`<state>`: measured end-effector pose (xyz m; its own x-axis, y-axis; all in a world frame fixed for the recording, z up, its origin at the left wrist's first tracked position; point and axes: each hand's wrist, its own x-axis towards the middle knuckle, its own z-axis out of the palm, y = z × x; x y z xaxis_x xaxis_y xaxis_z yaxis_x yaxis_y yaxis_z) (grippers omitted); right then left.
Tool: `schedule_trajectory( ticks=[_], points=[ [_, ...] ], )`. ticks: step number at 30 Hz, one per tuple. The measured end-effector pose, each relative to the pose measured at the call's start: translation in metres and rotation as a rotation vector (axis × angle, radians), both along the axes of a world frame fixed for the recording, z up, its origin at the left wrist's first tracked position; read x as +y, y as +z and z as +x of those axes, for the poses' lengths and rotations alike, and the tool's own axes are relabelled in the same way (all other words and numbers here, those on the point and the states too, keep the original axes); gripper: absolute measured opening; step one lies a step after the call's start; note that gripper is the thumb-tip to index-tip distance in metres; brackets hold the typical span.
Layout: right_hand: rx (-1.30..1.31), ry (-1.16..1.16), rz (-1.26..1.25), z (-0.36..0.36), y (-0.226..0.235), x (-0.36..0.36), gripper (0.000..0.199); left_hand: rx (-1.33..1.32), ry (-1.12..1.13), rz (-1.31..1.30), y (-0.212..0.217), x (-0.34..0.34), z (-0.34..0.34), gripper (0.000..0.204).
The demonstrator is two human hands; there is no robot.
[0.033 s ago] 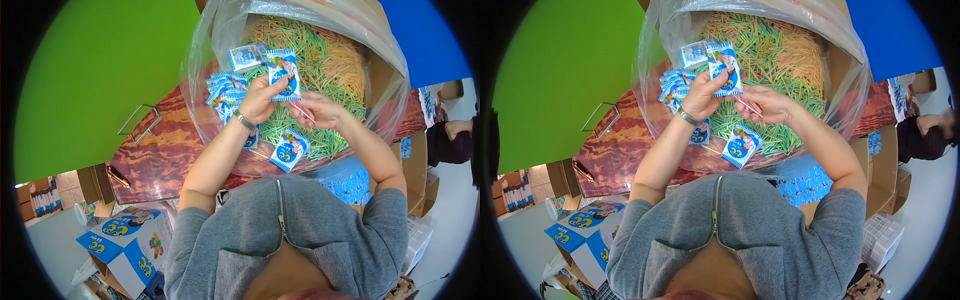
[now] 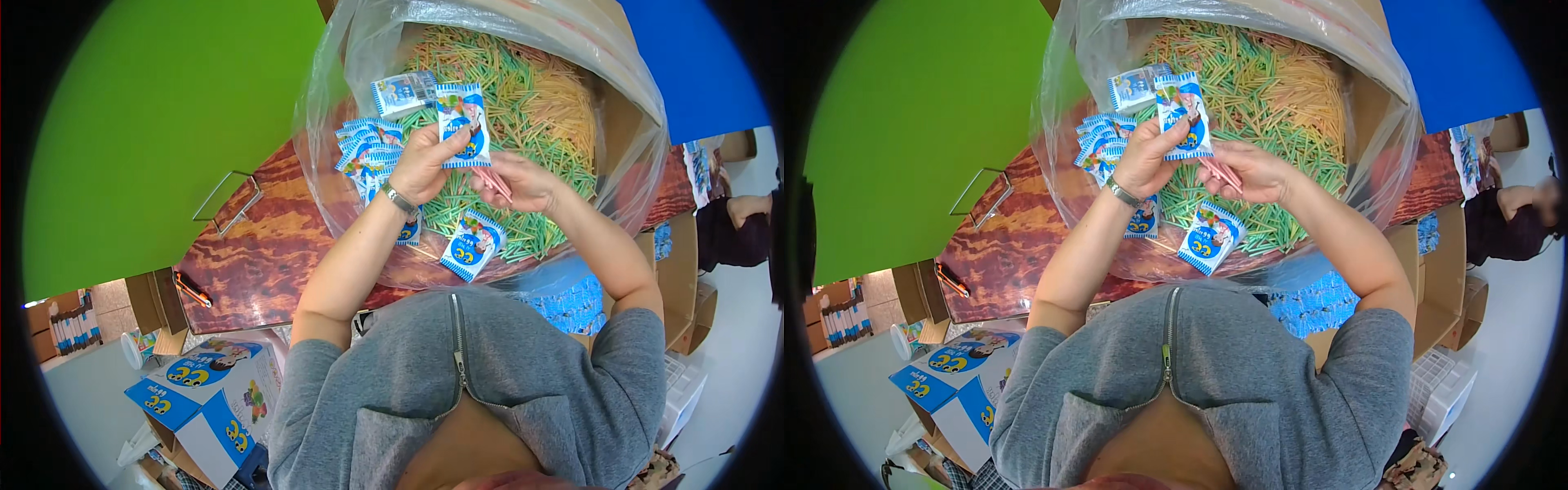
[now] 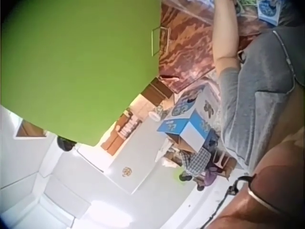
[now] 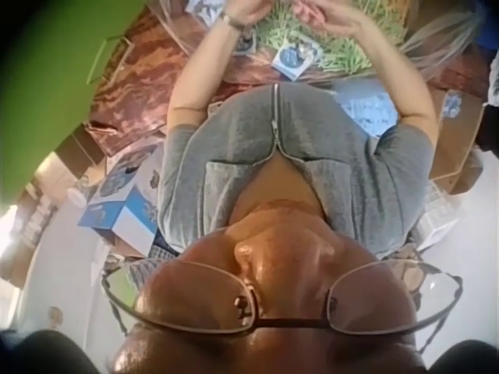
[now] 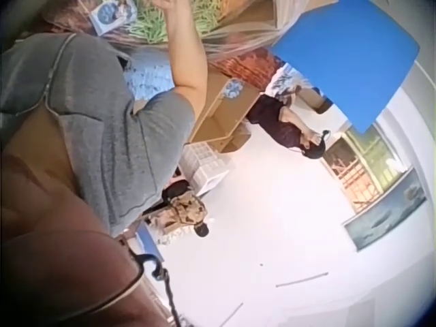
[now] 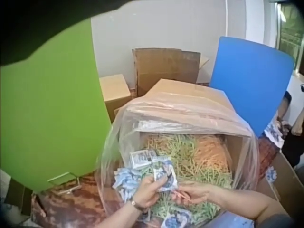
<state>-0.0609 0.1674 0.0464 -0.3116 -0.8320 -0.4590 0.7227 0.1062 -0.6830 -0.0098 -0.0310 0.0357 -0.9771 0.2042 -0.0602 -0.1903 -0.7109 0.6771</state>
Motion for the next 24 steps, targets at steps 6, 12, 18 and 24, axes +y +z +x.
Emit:
schedule_trajectory(
  ticks=[6,12,18,24],
  points=[
    [-0.079,-0.137,-0.098,0.013,-0.010,-0.008,0.015,-0.025,0.022,-0.059,-0.013,-0.007,0.014,0.020],
    [0.176,0.071,0.052,0.011,-0.005,-0.004,0.014,0.038,0.119,-0.202,0.007,0.000,0.025,0.020],
    [1.067,0.167,0.382,-0.008,0.100,0.001,0.022,0.187,0.476,-0.835,-0.009,-0.031,0.040,0.020],
    [1.669,0.412,0.384,-0.010,0.139,-0.026,0.030,0.439,0.741,-1.281,0.000,-0.019,0.045,0.023]
  ],
)
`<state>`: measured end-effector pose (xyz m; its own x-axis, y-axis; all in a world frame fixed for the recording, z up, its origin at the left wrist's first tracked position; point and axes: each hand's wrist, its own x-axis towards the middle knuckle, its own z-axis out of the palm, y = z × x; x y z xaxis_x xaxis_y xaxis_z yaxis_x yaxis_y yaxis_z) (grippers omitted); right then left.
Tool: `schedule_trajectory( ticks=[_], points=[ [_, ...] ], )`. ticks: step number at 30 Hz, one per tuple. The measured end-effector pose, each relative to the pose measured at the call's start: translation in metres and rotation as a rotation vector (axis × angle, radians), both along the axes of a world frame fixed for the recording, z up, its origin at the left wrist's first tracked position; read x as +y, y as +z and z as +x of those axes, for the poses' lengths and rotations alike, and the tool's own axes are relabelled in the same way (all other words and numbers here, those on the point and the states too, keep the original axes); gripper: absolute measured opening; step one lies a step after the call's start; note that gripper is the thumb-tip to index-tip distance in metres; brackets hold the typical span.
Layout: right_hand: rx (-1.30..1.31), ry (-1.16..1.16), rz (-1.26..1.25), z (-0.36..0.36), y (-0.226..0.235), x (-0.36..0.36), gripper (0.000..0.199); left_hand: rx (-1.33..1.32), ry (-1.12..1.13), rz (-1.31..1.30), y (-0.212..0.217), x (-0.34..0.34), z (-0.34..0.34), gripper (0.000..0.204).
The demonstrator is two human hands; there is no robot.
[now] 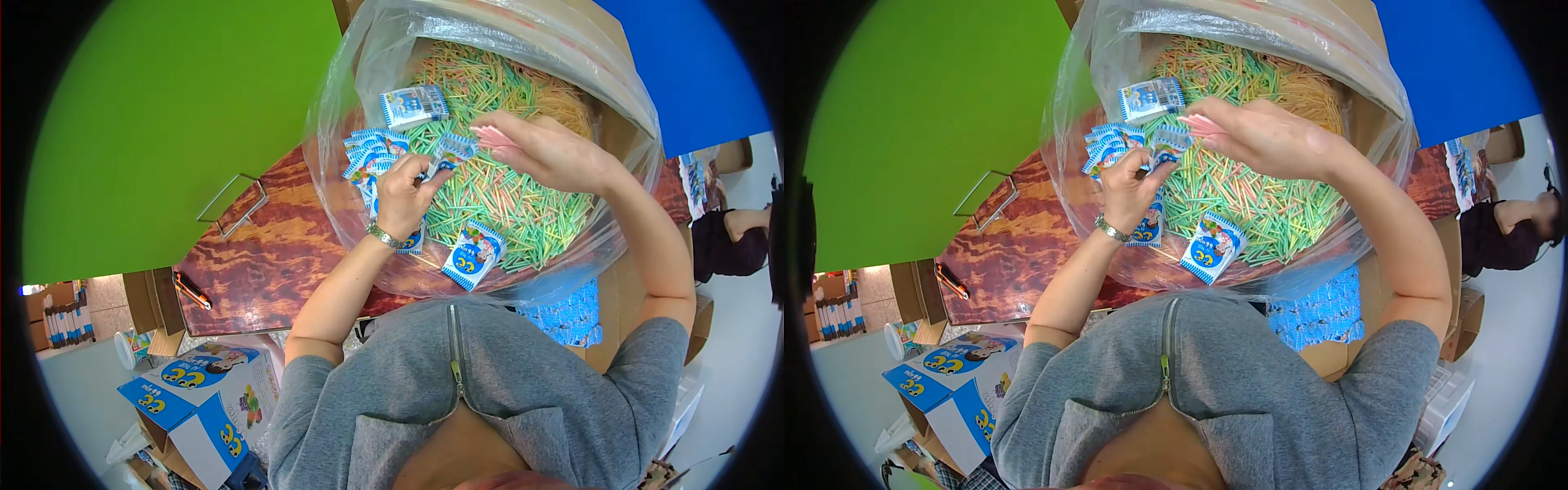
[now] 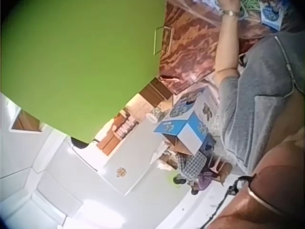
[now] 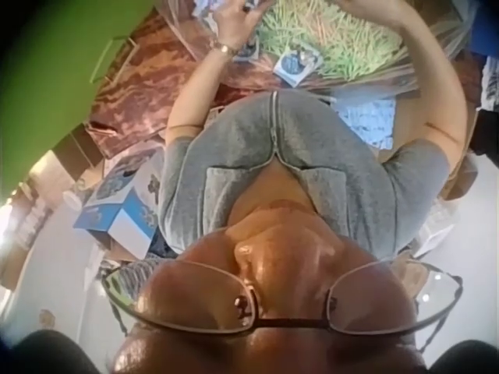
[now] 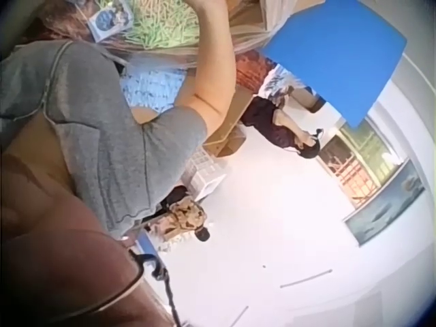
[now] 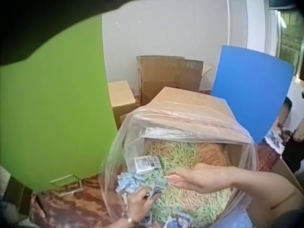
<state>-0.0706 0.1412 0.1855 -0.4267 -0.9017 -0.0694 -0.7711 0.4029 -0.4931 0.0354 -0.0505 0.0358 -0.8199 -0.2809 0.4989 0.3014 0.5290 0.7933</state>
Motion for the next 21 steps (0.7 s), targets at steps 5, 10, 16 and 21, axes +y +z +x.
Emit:
schedule_trajectory(
  ticks=[5,10,16,21],
  points=[
    [-0.050,0.039,0.276,0.004,0.019,-0.021,0.046,0.082,-0.015,-0.112,0.003,-0.001,0.002,0.021],
    [0.110,0.237,0.480,-0.001,0.022,-0.035,0.064,0.210,-0.045,-0.279,-0.002,-0.005,0.001,0.024],
    [0.244,0.308,0.490,0.005,0.032,-0.056,0.073,0.182,-0.151,-0.233,-0.001,-0.003,0.003,0.020],
    [0.243,0.228,0.210,0.008,0.033,-0.044,0.079,-0.189,-0.186,0.263,-0.013,0.002,0.012,0.015]
  ],
)
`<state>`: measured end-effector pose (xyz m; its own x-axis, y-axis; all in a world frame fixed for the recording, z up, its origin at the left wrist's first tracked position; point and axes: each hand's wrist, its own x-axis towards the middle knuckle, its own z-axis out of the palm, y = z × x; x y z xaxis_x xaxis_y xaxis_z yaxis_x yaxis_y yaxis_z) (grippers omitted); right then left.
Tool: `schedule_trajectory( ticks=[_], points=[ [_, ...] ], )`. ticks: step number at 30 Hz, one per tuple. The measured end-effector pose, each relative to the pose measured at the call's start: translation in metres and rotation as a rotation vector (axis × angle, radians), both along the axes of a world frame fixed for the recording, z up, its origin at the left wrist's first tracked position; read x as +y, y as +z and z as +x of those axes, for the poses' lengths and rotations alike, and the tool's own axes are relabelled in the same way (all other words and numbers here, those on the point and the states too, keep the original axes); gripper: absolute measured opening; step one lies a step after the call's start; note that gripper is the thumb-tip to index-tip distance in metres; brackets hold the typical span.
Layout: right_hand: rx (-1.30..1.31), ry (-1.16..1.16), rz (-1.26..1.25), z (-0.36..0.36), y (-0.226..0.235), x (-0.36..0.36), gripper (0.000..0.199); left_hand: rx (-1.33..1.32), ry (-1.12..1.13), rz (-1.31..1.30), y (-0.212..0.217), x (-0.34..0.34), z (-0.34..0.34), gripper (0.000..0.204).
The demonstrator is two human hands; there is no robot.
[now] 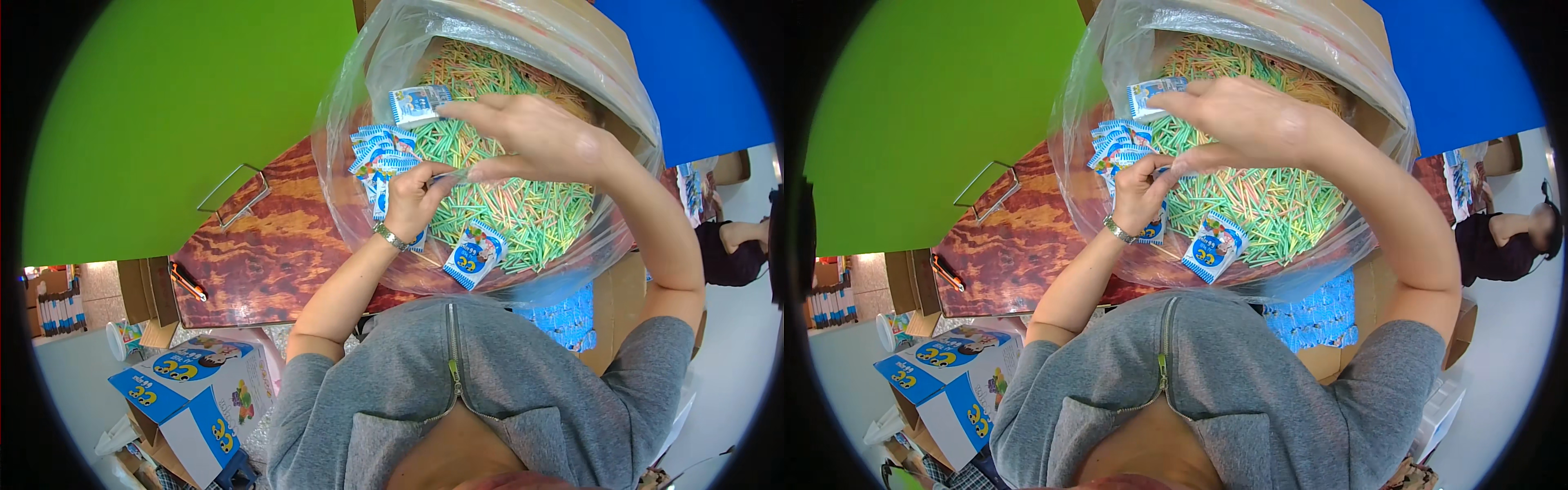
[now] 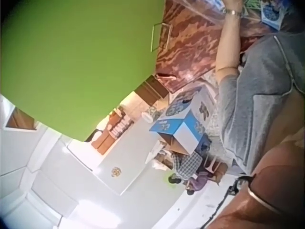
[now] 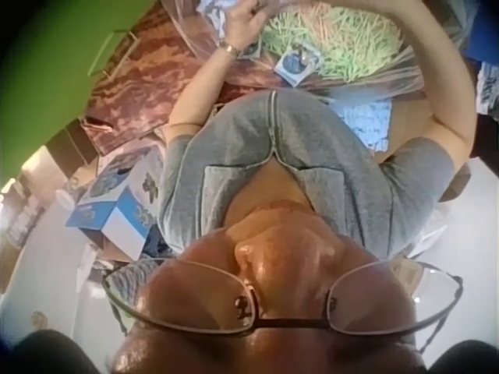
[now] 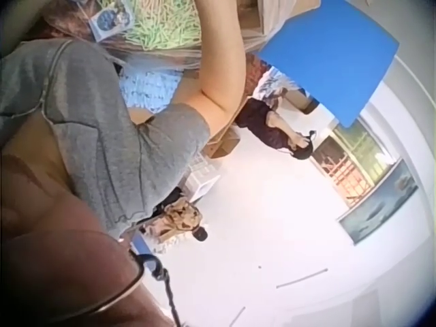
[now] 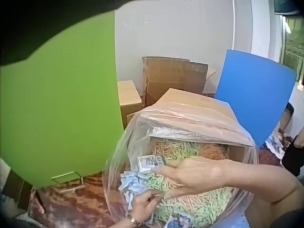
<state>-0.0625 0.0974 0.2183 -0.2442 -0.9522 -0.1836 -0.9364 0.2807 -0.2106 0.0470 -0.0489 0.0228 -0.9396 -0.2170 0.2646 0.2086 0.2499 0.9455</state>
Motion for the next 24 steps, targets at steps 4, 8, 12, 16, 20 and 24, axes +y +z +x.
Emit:
schedule_trajectory(
  ticks=[4,8,12,16,20,24],
  points=[
    [0.050,-0.017,-0.299,0.002,-0.027,0.021,0.083,-0.092,-0.030,0.247,-0.008,-0.002,0.001,0.016],
    [0.050,-0.107,-0.305,0.023,-0.061,0.014,0.080,-0.064,-0.103,0.302,-0.010,-0.005,0.010,0.022],
    [-0.092,-0.171,-0.403,0.037,-0.091,0.007,0.072,-0.022,-0.093,0.374,-0.013,-0.012,0.028,0.040],
    [-0.116,-0.136,-0.466,0.046,-0.135,0.006,0.051,-0.142,-0.088,0.076,0.010,-0.037,0.056,0.039],
    [-0.328,-0.195,-0.537,0.064,-0.184,-0.006,0.035,-0.041,0.102,-0.362,0.011,-0.055,0.070,0.024],
    [-0.053,-0.142,-0.302,0.070,-0.206,-0.016,0.034,-0.094,-0.430,-0.639,0.000,-0.047,0.079,0.027]
  ],
)
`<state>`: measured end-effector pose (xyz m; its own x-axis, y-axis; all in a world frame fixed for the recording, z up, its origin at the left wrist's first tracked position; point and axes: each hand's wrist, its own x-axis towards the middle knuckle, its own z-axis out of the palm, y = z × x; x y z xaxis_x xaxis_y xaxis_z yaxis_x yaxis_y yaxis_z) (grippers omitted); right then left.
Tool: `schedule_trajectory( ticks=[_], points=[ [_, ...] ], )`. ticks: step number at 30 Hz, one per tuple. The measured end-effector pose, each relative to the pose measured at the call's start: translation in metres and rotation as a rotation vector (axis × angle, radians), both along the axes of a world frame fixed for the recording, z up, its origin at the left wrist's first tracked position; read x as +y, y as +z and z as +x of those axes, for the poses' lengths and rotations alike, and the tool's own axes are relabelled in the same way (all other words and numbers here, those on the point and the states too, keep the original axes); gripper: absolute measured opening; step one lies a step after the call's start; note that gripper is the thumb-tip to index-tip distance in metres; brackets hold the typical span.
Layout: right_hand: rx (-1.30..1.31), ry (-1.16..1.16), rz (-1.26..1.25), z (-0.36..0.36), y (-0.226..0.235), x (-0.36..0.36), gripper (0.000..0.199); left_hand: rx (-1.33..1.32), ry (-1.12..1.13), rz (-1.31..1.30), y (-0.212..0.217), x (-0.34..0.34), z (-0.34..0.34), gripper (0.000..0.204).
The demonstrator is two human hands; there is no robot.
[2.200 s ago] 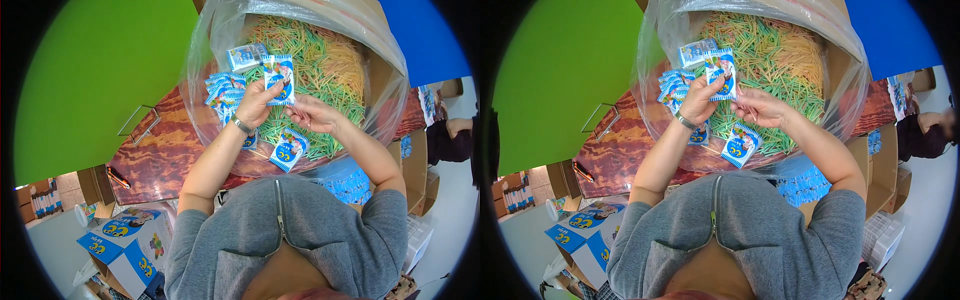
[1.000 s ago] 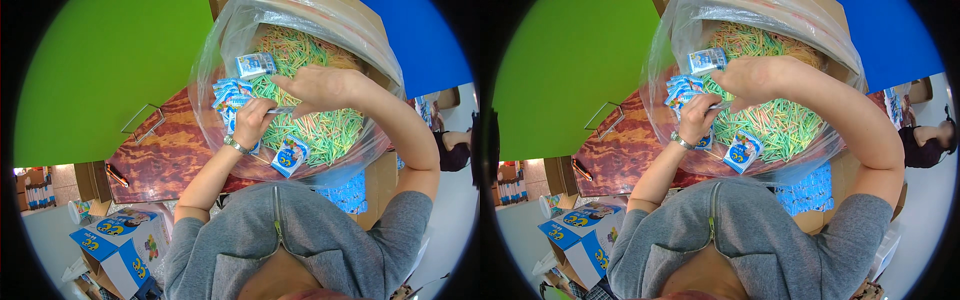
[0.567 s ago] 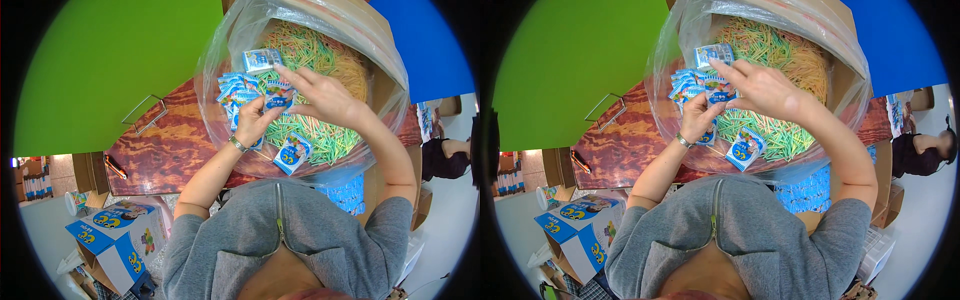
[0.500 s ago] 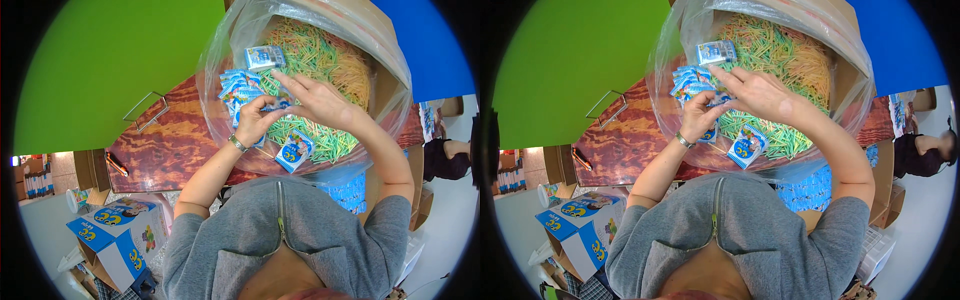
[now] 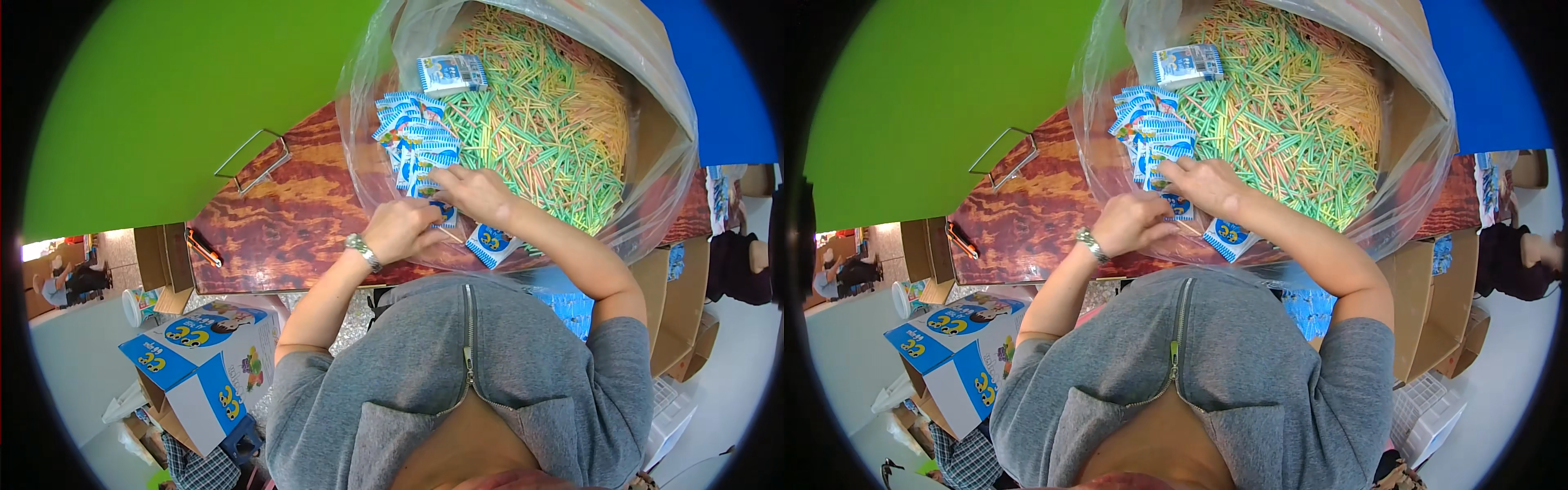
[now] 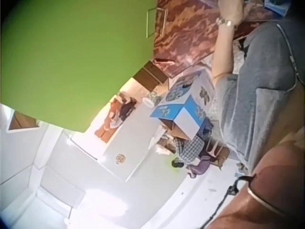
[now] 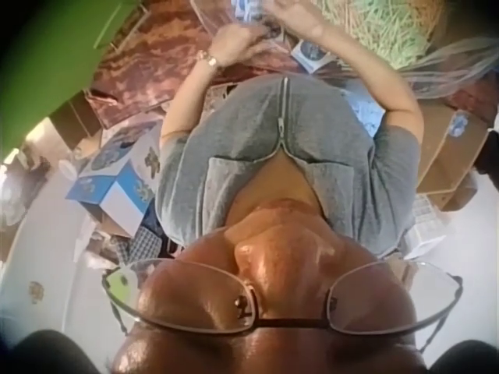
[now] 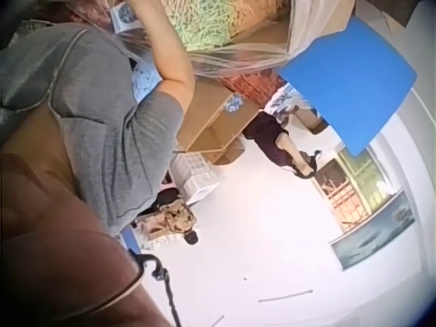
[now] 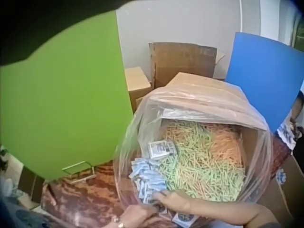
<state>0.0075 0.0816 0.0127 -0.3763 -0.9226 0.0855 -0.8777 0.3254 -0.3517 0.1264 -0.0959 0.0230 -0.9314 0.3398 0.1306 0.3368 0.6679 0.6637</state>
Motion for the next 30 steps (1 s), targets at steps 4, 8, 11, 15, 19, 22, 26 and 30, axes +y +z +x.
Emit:
schedule_trajectory(
  ticks=[4,8,11,15,19,22,26,30],
  points=[
    [-0.075,-0.051,-0.116,-0.013,0.019,-0.009,0.033,0.039,0.317,-0.216,-0.015,0.006,0.007,0.032],
    [-0.077,-0.103,-0.283,-0.064,0.017,-0.033,0.024,-0.004,0.498,-0.208,-0.024,0.011,0.005,0.045],
    [-0.042,-0.070,-0.292,-0.080,0.020,-0.060,0.017,0.046,0.579,-0.124,-0.027,0.015,0.003,0.054],
    [0.078,-0.063,0.130,-0.084,0.029,-0.075,0.025,0.196,0.696,-0.023,-0.036,0.007,-0.007,0.066],
    [0.040,-0.101,0.140,-0.083,0.026,-0.066,0.026,0.148,0.864,0.260,-0.046,-0.009,-0.036,0.067],
    [-0.052,-0.131,0.209,-0.083,0.026,-0.067,0.027,0.032,0.918,0.567,-0.049,-0.019,-0.050,0.056],
    [0.078,-0.111,0.154,-0.077,0.018,-0.064,0.021,0.075,0.966,0.435,-0.050,-0.025,-0.058,0.036],
    [0.141,-0.039,0.015,-0.065,0.024,-0.071,0.013,0.256,0.867,0.282,-0.062,-0.030,-0.065,0.018]
  ],
)
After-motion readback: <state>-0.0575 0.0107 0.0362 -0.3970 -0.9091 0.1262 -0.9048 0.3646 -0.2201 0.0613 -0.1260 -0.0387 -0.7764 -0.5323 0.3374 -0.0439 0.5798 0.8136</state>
